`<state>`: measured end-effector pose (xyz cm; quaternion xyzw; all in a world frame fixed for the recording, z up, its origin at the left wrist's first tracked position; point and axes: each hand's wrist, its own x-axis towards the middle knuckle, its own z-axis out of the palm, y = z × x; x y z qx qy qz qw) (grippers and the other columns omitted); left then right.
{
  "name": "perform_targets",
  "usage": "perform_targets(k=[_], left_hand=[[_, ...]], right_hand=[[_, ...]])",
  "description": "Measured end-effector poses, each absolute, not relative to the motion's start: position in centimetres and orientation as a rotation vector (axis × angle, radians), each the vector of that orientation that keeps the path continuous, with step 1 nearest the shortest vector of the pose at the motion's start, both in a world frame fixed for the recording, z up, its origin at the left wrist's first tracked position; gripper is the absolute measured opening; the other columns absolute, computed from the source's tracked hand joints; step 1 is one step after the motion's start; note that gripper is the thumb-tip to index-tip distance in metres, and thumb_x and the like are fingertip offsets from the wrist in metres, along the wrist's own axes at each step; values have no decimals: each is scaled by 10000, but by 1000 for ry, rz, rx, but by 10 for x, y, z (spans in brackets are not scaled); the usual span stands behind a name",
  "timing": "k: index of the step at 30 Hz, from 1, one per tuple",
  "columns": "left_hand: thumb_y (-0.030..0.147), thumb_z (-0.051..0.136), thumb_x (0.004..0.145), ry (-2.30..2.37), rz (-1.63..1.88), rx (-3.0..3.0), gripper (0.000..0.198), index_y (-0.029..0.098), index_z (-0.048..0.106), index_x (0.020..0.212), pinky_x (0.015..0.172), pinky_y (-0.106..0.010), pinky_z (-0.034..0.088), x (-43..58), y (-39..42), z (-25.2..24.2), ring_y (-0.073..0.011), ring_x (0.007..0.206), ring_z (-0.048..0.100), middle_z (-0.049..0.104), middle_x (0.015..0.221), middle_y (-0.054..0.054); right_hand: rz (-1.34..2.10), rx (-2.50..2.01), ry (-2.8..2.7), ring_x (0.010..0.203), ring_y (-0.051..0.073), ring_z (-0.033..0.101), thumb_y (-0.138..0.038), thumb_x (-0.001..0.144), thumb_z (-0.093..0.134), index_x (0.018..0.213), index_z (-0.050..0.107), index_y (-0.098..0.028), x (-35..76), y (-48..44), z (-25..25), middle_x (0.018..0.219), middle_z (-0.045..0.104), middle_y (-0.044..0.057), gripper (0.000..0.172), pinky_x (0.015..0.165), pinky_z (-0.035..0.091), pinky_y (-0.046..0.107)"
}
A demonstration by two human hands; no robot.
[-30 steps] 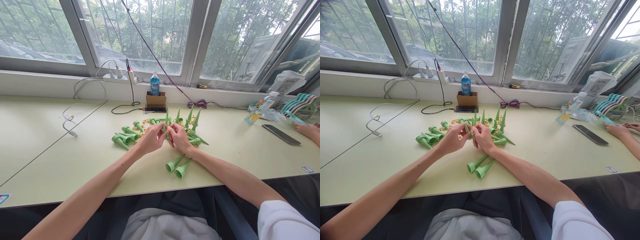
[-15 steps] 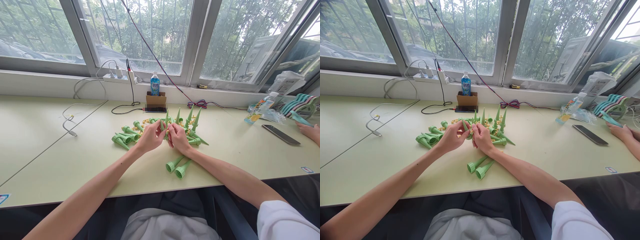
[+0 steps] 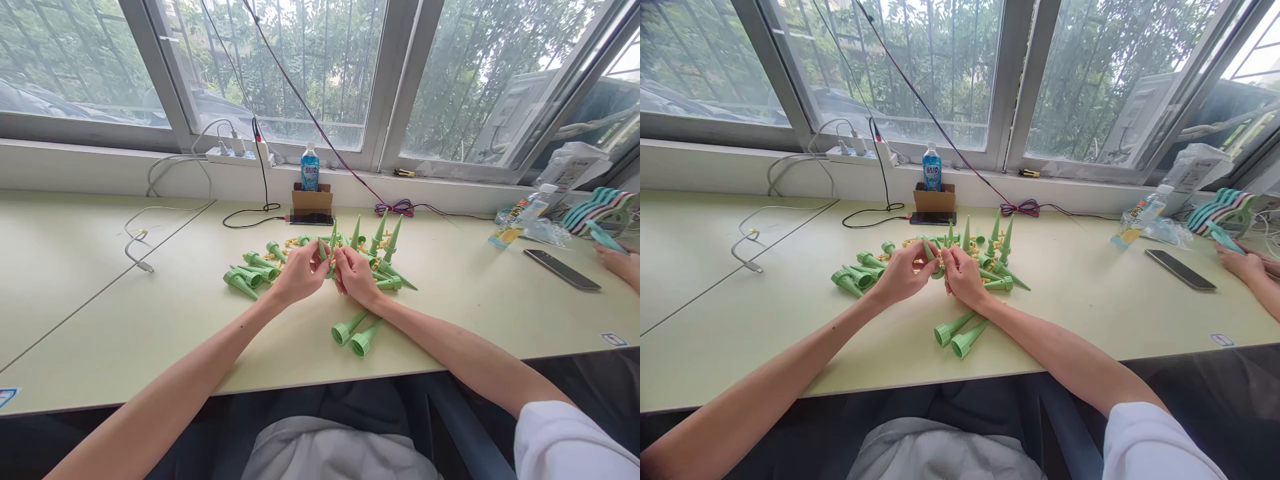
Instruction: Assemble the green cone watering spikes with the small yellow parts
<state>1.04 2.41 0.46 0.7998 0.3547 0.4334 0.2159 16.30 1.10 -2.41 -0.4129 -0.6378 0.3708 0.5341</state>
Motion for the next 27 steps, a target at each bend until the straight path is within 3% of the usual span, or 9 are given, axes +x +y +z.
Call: perform_targets(k=[27], left_hand=[[244,556,820,1014,1124,2249,70,191,544,865,556,-243,468,10,23,3,-111,588,541,595,719,6]], right_hand=[[845,-994,-1621,332,90,469,-577,976,369,761,442,-223,165,14,-27,494,439,-75,420,372,327,224]])
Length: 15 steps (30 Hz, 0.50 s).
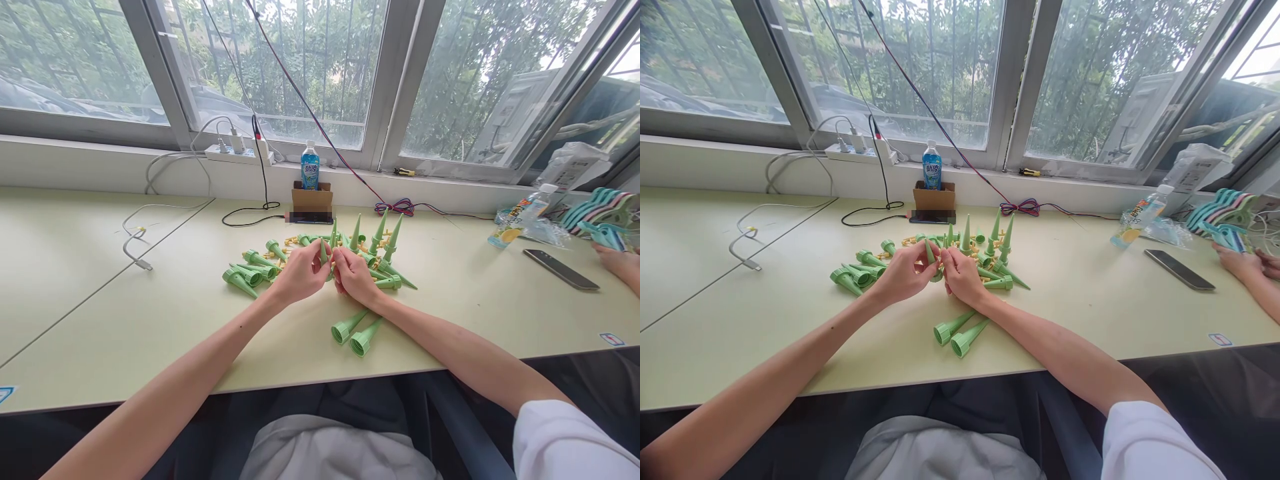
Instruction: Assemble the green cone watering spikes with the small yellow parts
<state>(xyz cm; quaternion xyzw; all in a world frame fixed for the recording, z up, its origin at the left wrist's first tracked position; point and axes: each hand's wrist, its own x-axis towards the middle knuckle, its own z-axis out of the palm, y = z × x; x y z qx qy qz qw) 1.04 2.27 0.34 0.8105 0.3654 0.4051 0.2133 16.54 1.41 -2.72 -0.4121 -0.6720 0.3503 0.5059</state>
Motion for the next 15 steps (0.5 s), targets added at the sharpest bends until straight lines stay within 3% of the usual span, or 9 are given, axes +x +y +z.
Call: perform_targets(k=[15], left_hand=[[236,545,819,1029,1060,2296,78,202,558,887,574,-260,474,10,21,3,-125,596,554,627,729,2]], right_hand=[[903,-997,-1642,335,92,457,-596,973,355,750,420,-227,167,16,-30,522,443,-67,436,357,326,230]])
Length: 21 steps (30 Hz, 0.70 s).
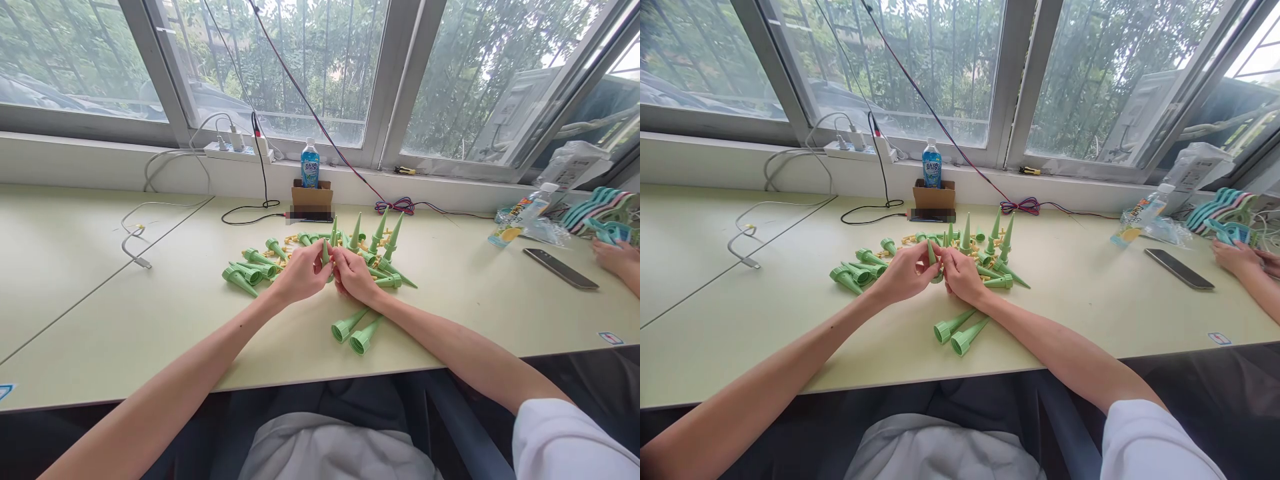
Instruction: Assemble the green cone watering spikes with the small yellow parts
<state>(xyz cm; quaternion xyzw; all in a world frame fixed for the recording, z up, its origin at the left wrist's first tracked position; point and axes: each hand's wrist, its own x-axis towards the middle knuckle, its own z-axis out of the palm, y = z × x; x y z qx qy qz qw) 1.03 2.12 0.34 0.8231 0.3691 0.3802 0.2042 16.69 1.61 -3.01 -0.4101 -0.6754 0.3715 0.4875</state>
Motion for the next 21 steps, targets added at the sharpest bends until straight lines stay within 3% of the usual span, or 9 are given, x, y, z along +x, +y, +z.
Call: perform_targets(k=[21], left_hand=[[256,557,824,989,1084,2244,116,194,580,919,590,-258,493,11,20,5,-122,611,564,637,770,-9]], right_hand=[[818,-1012,-1636,335,99,467,-656,948,337,721,461,-216,167,17,-30,478,416,-62,511,377,330,232]])
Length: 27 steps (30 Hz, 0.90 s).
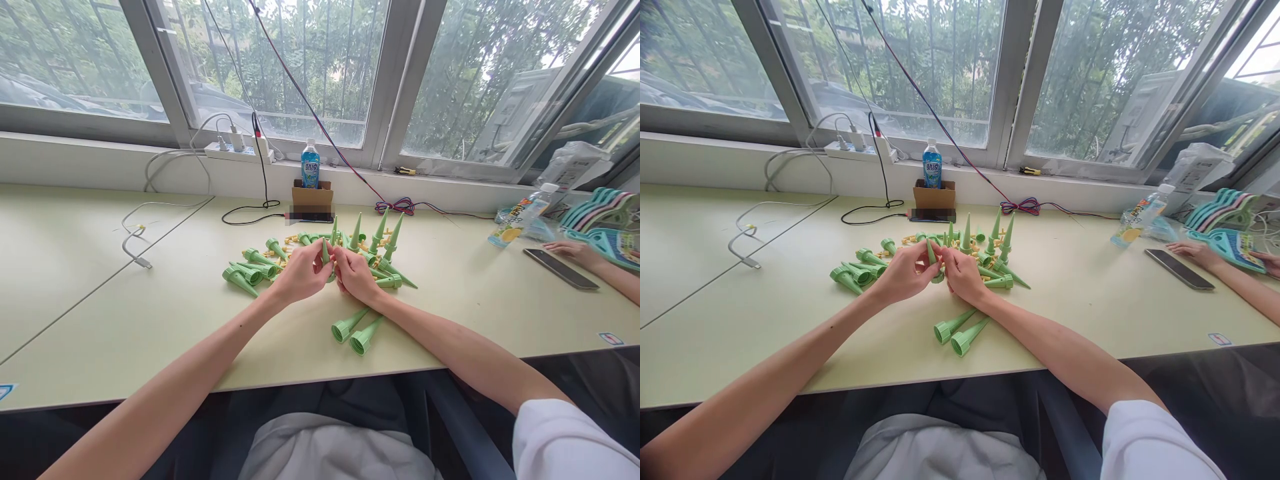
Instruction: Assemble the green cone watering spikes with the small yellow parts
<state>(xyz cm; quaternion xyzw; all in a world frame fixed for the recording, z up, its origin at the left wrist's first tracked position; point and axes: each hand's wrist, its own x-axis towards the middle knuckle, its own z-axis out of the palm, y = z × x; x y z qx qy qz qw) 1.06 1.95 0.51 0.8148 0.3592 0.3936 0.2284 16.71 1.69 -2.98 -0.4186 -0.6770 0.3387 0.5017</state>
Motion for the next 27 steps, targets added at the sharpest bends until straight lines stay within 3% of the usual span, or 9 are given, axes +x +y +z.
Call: perform_targets(k=[27], left_hand=[[232,554,800,972,1088,2258,99,194,571,889,574,-261,476,11,18,5,-127,602,541,605,713,-1]], right_hand=[[635,-1104,-1684,400,100,416,-671,932,348,545,369,-200,167,12,-22,413,378,-33,610,411,294,234]])
